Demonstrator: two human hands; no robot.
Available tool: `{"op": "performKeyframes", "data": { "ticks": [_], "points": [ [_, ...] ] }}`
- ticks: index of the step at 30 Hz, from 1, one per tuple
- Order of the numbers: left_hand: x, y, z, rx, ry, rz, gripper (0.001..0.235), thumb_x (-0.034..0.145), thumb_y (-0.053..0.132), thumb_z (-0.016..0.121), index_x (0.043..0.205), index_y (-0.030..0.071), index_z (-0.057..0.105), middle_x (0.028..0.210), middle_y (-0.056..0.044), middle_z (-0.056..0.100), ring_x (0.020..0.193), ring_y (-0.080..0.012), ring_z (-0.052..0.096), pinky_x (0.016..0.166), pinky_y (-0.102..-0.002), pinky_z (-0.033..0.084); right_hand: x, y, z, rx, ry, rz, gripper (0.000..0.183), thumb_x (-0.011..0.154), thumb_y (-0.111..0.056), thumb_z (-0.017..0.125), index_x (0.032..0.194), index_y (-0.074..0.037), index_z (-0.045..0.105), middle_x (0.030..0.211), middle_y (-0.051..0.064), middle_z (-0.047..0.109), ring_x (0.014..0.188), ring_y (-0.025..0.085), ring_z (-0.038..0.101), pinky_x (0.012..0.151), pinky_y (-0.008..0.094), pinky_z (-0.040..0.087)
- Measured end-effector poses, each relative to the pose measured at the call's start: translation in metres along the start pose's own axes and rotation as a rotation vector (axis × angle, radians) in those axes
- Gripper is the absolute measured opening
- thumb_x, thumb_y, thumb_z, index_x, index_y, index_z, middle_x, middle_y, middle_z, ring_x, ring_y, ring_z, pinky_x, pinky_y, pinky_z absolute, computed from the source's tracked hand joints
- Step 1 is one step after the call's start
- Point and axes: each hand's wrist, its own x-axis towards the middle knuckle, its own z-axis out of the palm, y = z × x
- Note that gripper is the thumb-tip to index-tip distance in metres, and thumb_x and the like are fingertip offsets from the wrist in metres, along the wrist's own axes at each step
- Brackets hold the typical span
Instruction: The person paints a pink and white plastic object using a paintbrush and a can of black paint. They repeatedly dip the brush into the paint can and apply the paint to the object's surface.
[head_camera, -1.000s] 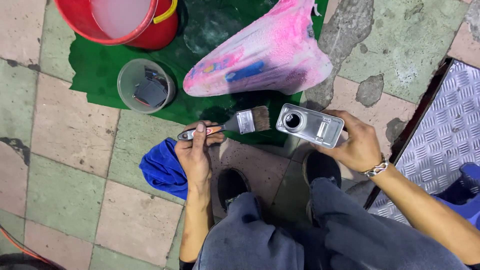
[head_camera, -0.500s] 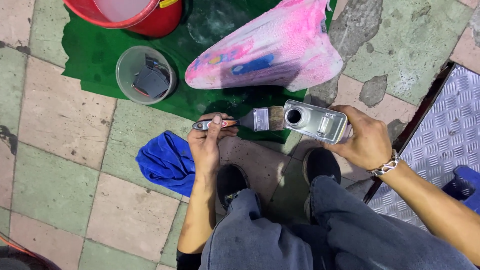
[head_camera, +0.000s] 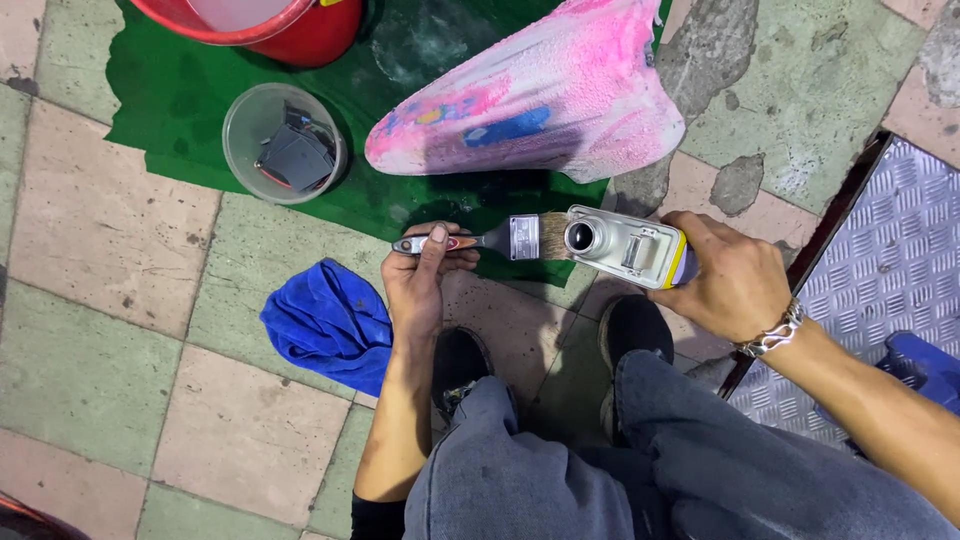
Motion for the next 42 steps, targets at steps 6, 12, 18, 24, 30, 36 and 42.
{"op": "performKeyframes", "data": {
  "ticks": [6, 12, 18, 24, 30, 36, 42],
  "points": [
    [0.001, -0.005, -0.003, -0.029, -0.008, 0.0, 0.027, 0.099, 0.022, 0.064, 0.103, -0.004, 0.066, 0.087, -0.022, 0.075, 0.066, -0.0269, 0.074, 0.06, -0.029, 0.063, 0.003, -0.011, -0.014, -0.075, -0.069, 0.04, 0.085, 0.062, -0.063, 0.085, 0.132, -0.022, 0.057, 0.084, 0.007, 0.074, 0.068, 0.029, 0.073, 0.053, 0.05, 0.061],
    [0.001, -0.006, -0.005, -0.034, -0.025, 0.014, 0.026, 0.1, 0.021, 0.063, 0.103, -0.004, 0.066, 0.088, -0.021, 0.074, 0.066, -0.0273, 0.074, 0.06, -0.028, 0.062, 0.005, -0.018, -0.022, -0.094, -0.098, 0.038, 0.083, 0.062, -0.057, 0.087, 0.132, -0.022, 0.059, 0.096, 0.006, 0.076, 0.074, 0.027, 0.075, 0.055, 0.046, 0.064],
    [0.004, -0.013, -0.008, -0.057, -0.036, -0.005, 0.027, 0.099, 0.023, 0.065, 0.104, -0.004, 0.067, 0.088, -0.021, 0.074, 0.066, -0.0265, 0.074, 0.059, -0.029, 0.062, 0.005, -0.02, -0.025, -0.147, -0.106, 0.04, 0.089, 0.059, -0.068, 0.085, 0.131, -0.023, 0.058, 0.098, 0.003, 0.076, 0.072, 0.03, 0.075, 0.057, 0.05, 0.062],
    [0.004, -0.017, -0.009, -0.084, -0.041, -0.027, 0.027, 0.098, 0.024, 0.066, 0.103, -0.003, 0.067, 0.09, -0.021, 0.075, 0.067, -0.0264, 0.074, 0.06, -0.029, 0.062, 0.007, -0.027, -0.034, -0.126, -0.142, 0.05, 0.078, 0.065, -0.06, 0.081, 0.13, -0.022, 0.058, 0.101, 0.001, 0.074, 0.071, 0.032, 0.075, 0.056, 0.052, 0.062],
    [0.005, -0.02, -0.01, -0.101, -0.048, -0.048, 0.027, 0.098, 0.023, 0.066, 0.103, -0.003, 0.068, 0.091, -0.021, 0.074, 0.069, -0.0276, 0.074, 0.061, -0.029, 0.061, 0.008, -0.031, -0.04, -0.162, -0.174, 0.091, 0.075, 0.063, -0.062, 0.08, 0.125, -0.026, 0.058, 0.101, -0.001, 0.074, 0.074, 0.036, 0.075, 0.06, 0.056, 0.061],
    [0.008, -0.027, -0.014, -0.145, -0.061, -0.051, 0.026, 0.099, 0.022, 0.066, 0.105, -0.003, 0.068, 0.093, -0.021, 0.074, 0.069, -0.0281, 0.074, 0.061, -0.029, 0.061, 0.008, -0.033, -0.043, -0.182, -0.182, 0.075, 0.074, 0.062, -0.059, 0.081, 0.123, -0.024, 0.057, 0.104, -0.001, 0.073, 0.073, 0.037, 0.074, 0.059, 0.057, 0.061],
    [0.014, -0.036, -0.021, -0.21, -0.066, -0.095, 0.023, 0.099, 0.02, 0.066, 0.106, -0.003, 0.068, 0.096, -0.022, 0.075, 0.071, -0.0283, 0.074, 0.063, -0.029, 0.061, 0.007, -0.027, -0.039, -0.17, -0.181, 0.101, 0.075, 0.064, -0.059, 0.079, 0.128, -0.028, 0.056, 0.101, -0.001, 0.074, 0.072, 0.037, 0.075, 0.058, 0.056, 0.061]
  ]
}}
